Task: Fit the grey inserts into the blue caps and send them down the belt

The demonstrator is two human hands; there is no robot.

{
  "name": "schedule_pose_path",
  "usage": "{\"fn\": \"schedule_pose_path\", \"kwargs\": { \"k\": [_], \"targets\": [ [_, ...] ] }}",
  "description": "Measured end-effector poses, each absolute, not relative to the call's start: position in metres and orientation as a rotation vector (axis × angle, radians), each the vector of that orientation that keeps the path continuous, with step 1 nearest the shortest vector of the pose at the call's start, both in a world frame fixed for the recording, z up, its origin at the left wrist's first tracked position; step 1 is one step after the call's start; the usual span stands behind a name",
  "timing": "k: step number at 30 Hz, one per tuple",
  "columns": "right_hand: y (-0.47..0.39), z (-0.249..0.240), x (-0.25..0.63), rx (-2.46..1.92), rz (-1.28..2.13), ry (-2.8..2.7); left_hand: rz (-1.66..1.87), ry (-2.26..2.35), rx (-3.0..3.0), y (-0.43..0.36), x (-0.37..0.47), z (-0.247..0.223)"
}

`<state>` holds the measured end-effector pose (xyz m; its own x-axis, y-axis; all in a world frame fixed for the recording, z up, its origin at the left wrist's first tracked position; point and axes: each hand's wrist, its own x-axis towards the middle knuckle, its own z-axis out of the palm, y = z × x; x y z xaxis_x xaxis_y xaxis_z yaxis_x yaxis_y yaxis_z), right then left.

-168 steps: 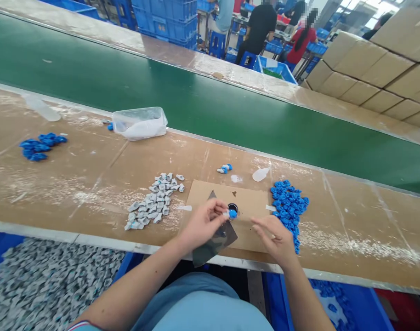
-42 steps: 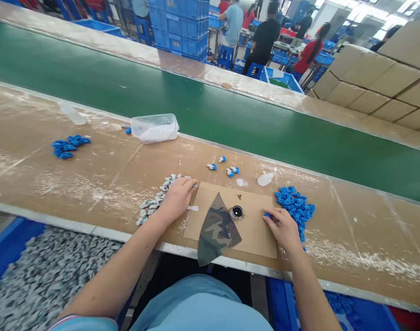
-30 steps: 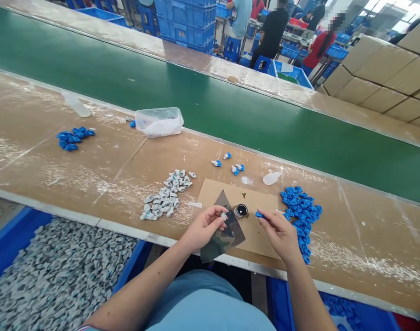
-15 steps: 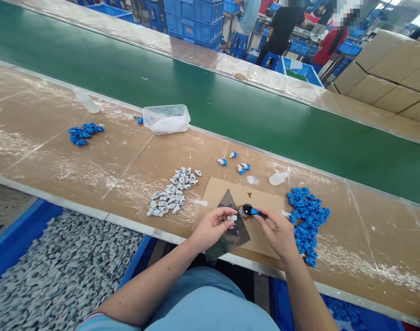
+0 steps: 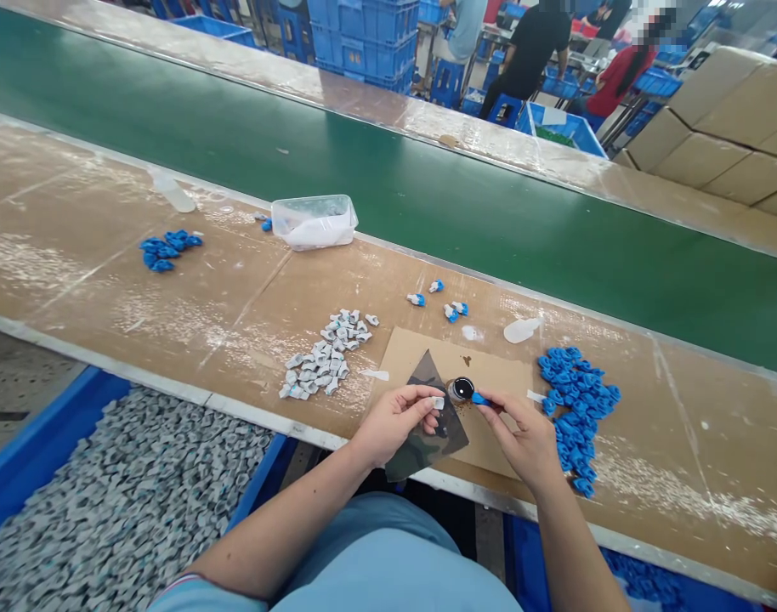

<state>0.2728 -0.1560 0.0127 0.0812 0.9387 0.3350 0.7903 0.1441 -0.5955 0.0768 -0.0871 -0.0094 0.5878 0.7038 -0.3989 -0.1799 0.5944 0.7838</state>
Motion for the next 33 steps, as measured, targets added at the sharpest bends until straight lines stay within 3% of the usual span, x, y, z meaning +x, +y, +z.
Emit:
{"fn": "schedule_pose_path", "kwargs": {
  "k": [18, 28, 33],
  "targets": [
    [-0.160, 0.019, 0.248, -1.419, 0.577, -1.731, 0.475, 0.669, 1.139, -0.097, 0.072, -0.007],
    [-0.169, 0.012, 0.257, -1.536, 0.406, -1.725, 0.449, 0.679, 1.153, -0.089, 0.079, 0.001],
    [-0.174, 0.014, 0.325, -2.074, -0.111, -1.566, 0.538, 1.007, 1.527, -0.022, 0.084, 0.009]
  ]
}}
